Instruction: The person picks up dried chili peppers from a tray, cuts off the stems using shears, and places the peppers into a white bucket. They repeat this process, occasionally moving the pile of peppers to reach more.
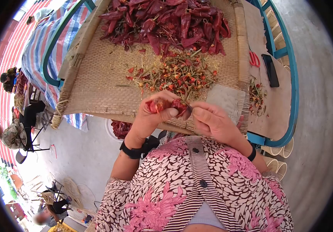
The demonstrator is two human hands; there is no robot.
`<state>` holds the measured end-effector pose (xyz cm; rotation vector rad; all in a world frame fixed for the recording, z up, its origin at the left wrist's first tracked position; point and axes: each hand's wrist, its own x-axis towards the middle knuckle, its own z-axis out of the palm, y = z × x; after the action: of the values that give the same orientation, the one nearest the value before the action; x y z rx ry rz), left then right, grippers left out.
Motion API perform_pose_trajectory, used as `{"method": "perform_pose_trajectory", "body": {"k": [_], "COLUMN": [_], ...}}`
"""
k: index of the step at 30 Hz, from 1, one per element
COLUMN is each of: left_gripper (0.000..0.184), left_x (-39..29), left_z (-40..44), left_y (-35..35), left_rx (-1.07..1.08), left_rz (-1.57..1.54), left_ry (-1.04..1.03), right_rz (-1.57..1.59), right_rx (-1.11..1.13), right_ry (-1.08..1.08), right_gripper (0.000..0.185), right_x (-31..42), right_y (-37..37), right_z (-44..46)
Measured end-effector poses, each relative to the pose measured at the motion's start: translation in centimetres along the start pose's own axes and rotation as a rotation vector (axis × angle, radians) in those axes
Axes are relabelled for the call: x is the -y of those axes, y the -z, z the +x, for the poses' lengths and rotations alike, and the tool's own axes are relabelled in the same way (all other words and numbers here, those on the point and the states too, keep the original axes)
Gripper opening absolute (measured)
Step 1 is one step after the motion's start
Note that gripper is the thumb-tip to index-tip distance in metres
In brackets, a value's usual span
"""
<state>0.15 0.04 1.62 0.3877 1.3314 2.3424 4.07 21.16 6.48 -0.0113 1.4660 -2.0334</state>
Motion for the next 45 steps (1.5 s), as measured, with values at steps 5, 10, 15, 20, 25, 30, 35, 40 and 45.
{"method": "perform_pose_trajectory", "body": {"k": [5,10,15,20,25,30,35,40,45], "left_gripper": [0.015,0.016,0.021,0.031,0.024,0.017,0.012,0.017,0.023], "left_x": [-1.4,-1.0,-0.5,-1.3,-0.1,-0.3,0.5,1.1,2.6], "left_z": [-0.6,-0.9,-0.8,-0.9,-0.8,-0.4,0.1,0.4,-0.9], "left_y": [-0.8,-0.4,-0.9,-3.2,-2.5,-1.9,-1.9,-1.2,-0.4], "left_rx": [-0.107,-0.116,-0.170,-0.175,-0.158,-0.090,0.089,0.190,0.019], "left_rz": [-0.065,0.078,-0.006,0.125,0.201,0.217,-0.323,-0.365,-0.270], "left_ry": [0.158,0.155,0.213,0.071,-0.042,-0.061,0.066,0.088,0.120], "right_rz": [-0.747,-0.990,-1.030,-0.869,-0.779,0.086,0.463,0.928,0.568], "right_rx": [-0.135,-0.184,-0.276,-0.352,-0.297,-0.085,0.097,0.417,-0.047], "right_ry": [0.244,0.346,0.454,0.406,0.405,-0.073,-0.212,-0.157,0.091], "right_gripper": [0.034,0.032,0.030,0.028,0.028,0.027,0.034,0.036,0.038], "right_x": [0.9,1.3,0.3,0.2,-0.5,0.0,-0.5,-1.7,1.2], "right_y": [-0.1,-0.4,-0.5,-0.6,-0.4,-0.6,-0.5,0.0,0.8], "right_z": [-0.2,-0.5,-0.2,-0.1,0.1,-0.7,-0.8,-0.1,-0.9]}}
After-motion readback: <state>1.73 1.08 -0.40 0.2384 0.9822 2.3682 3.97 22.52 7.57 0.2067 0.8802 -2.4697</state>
